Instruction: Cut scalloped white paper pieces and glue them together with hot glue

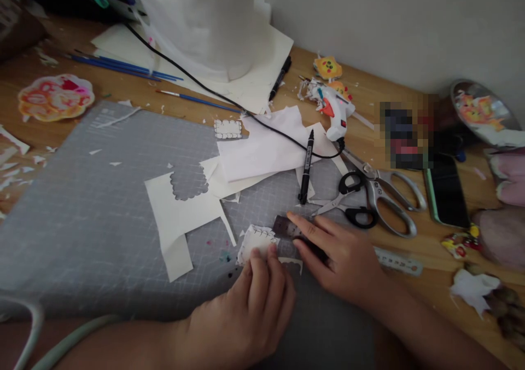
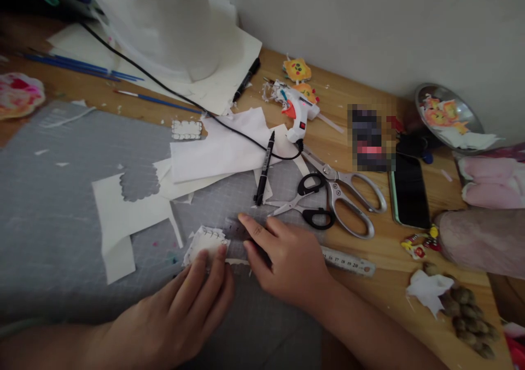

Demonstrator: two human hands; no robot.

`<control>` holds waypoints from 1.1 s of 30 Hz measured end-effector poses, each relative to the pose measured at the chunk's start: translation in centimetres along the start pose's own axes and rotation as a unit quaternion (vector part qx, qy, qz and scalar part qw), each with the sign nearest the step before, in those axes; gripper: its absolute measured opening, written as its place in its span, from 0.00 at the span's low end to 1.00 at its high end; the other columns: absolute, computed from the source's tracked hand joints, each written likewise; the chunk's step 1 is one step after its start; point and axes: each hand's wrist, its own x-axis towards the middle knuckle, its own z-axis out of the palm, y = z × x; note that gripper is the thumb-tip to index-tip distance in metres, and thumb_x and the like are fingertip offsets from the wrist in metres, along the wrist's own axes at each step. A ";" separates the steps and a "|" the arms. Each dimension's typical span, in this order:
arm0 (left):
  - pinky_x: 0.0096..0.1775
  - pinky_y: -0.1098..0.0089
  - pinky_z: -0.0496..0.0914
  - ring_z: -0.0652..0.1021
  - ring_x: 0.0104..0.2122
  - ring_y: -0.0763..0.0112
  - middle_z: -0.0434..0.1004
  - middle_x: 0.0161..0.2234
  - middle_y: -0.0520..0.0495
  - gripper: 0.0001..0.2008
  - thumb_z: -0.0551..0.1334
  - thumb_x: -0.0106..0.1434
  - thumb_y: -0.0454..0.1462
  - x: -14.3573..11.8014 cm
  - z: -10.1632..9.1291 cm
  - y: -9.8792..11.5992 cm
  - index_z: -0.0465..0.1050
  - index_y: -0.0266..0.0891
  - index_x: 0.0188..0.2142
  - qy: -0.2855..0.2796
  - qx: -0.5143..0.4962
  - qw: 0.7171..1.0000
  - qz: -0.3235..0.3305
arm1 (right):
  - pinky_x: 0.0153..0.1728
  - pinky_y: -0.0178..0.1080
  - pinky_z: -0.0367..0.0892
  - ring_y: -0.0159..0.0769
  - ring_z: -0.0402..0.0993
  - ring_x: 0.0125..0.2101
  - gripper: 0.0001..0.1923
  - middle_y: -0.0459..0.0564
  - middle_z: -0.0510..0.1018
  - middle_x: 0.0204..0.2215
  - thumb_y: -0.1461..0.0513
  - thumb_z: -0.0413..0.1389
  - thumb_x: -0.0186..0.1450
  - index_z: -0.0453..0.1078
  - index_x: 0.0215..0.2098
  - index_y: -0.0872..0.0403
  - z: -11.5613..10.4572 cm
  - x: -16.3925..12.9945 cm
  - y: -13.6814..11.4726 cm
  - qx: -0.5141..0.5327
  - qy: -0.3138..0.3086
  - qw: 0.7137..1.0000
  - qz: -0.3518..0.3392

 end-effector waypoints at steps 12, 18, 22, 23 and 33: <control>0.40 0.62 0.66 0.76 0.37 0.59 0.77 0.40 0.36 0.15 0.49 0.62 0.33 0.0 -0.4 0.5 0.66 0.27 0.44 -0.038 0.000 0.999 -0.030 | 0.25 0.33 0.61 0.31 0.69 0.24 0.20 0.46 0.72 0.26 0.59 0.47 0.64 0.63 0.55 0.51 0.2 0.0 -0.1 0.004 0.016 1.000 0.013; 0.38 0.63 0.66 0.77 0.36 0.58 0.78 0.39 0.36 0.14 0.49 0.61 0.31 -0.1 -0.2 0.2 0.67 0.27 0.43 -0.015 0.002 1.000 -0.016 | 0.23 0.34 0.61 0.31 0.70 0.24 0.20 0.46 0.73 0.27 0.59 0.47 0.64 0.63 0.54 0.51 0.3 0.0 -0.2 -0.018 0.023 0.999 0.024; 0.37 0.64 0.67 0.78 0.35 0.59 0.78 0.39 0.37 0.15 0.48 0.60 0.31 0.0 -0.1 0.1 0.68 0.28 0.42 -0.008 0.003 1.000 0.001 | 0.23 0.33 0.61 0.31 0.69 0.23 0.20 0.45 0.73 0.26 0.59 0.48 0.64 0.63 0.54 0.50 0.2 0.0 -0.2 -0.024 0.017 0.999 0.017; 0.37 0.64 0.67 0.78 0.35 0.59 0.78 0.38 0.37 0.15 0.48 0.60 0.31 0.0 -0.1 0.1 0.68 0.28 0.42 -0.009 0.002 1.000 0.001 | 0.23 0.33 0.61 0.31 0.69 0.24 0.20 0.45 0.73 0.26 0.58 0.48 0.64 0.63 0.54 0.50 0.2 -0.1 -0.2 -0.024 0.016 0.999 0.016; 0.36 0.63 0.67 0.78 0.34 0.58 0.78 0.38 0.37 0.15 0.48 0.60 0.30 0.0 0.0 0.1 0.68 0.27 0.42 0.000 0.002 1.000 -0.004 | 0.22 0.34 0.60 0.31 0.69 0.23 0.20 0.46 0.72 0.26 0.58 0.47 0.64 0.63 0.54 0.51 0.1 0.0 -0.1 -0.022 0.009 1.000 0.000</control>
